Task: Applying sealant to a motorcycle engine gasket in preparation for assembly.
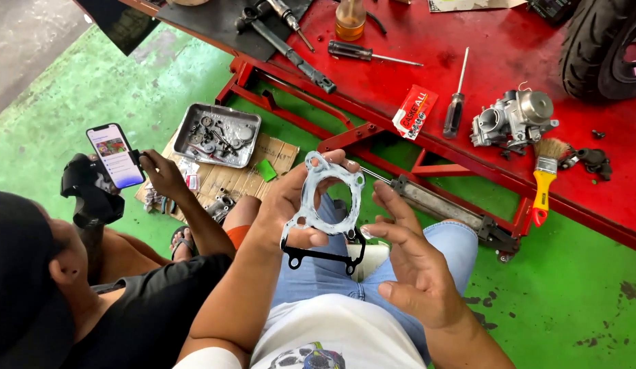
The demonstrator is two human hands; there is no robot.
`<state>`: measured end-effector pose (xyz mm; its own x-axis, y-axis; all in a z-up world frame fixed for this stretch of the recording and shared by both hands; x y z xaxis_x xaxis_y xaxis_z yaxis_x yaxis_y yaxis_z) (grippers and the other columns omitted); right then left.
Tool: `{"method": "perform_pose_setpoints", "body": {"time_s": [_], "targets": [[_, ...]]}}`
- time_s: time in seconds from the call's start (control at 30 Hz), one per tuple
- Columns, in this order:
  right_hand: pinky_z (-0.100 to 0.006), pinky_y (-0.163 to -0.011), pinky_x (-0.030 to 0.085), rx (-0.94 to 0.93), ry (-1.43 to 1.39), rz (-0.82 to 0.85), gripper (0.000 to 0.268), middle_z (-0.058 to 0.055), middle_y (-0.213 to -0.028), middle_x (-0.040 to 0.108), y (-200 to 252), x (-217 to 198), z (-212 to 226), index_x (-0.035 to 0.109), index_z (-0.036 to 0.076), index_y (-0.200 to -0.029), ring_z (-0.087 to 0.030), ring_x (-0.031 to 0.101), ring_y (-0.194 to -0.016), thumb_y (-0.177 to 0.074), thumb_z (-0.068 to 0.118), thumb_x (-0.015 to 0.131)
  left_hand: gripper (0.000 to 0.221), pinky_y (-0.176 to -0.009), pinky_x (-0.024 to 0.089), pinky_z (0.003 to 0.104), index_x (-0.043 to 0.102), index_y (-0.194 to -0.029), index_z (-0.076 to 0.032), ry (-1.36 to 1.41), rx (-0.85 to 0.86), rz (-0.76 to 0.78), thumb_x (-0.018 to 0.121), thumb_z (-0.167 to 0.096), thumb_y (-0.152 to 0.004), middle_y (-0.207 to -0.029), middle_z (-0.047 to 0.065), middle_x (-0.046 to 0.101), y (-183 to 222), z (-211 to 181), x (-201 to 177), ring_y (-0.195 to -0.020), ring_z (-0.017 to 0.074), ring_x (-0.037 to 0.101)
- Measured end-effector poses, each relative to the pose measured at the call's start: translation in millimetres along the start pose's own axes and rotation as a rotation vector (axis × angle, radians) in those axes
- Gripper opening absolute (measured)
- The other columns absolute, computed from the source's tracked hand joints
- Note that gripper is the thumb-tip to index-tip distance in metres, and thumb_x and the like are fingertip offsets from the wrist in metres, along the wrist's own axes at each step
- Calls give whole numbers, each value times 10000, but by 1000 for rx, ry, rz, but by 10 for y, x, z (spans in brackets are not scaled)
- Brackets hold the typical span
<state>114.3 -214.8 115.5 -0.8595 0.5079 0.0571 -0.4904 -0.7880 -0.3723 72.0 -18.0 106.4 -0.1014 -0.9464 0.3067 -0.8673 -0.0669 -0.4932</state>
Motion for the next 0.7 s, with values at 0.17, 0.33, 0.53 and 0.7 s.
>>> {"method": "perform_pose_setpoints", "body": {"time_s": [0.17, 0.33, 0.53, 0.7], "targets": [[-492, -1293, 149, -28, 169, -3, 502, -245, -1739, 117, -40, 27, 8, 562, 106, -1376, -402, 135, -1652, -931, 321, 648, 964, -1223, 460, 482, 380, -1566, 8, -54, -55, -32, 859, -414, -843, -1488, 171, 561, 25, -19, 27, -1417, 308, 550], [-523, -1312, 101, -32, 247, -6, 485, -265, -1736, 95, -63, 49, 3, 568, 109, -1360, -410, 77, -1661, -914, 285, 639, 927, -1218, 461, 476, 397, -1558, -4, -54, -40, -25, 850, -413, -859, -1475, 163, 564, 39, -12, 35, -1413, 307, 550], [-579, -1273, 182, -50, 386, -15, 505, -268, -1730, 125, -60, 62, 11, 577, 121, -1370, -403, 108, -1652, -902, 300, 642, 930, -1228, 444, 464, 404, -1553, -2, -60, -51, -61, 857, -388, -838, -1473, 159, 574, 49, -2, 37, -1409, 285, 552], [-588, -1299, 172, -58, 408, -30, 538, -286, -1719, 120, -51, 67, -7, 550, 90, -1396, -415, 92, -1649, -886, 234, 644, 993, -1169, 452, 394, 397, -1540, 15, -81, -109, -163, 881, -408, -783, -1454, 154, 579, 59, 28, 28, -1376, 243, 540]]}}
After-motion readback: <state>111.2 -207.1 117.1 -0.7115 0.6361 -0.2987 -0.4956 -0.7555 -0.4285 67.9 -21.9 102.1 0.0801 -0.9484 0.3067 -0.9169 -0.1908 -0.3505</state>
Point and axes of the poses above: each hand's wrist, its own y-axis away from the middle knuckle, its own x-axis out of the palm, z = x × y, the point moved 5 cm from there along -y, towards the middle knuckle
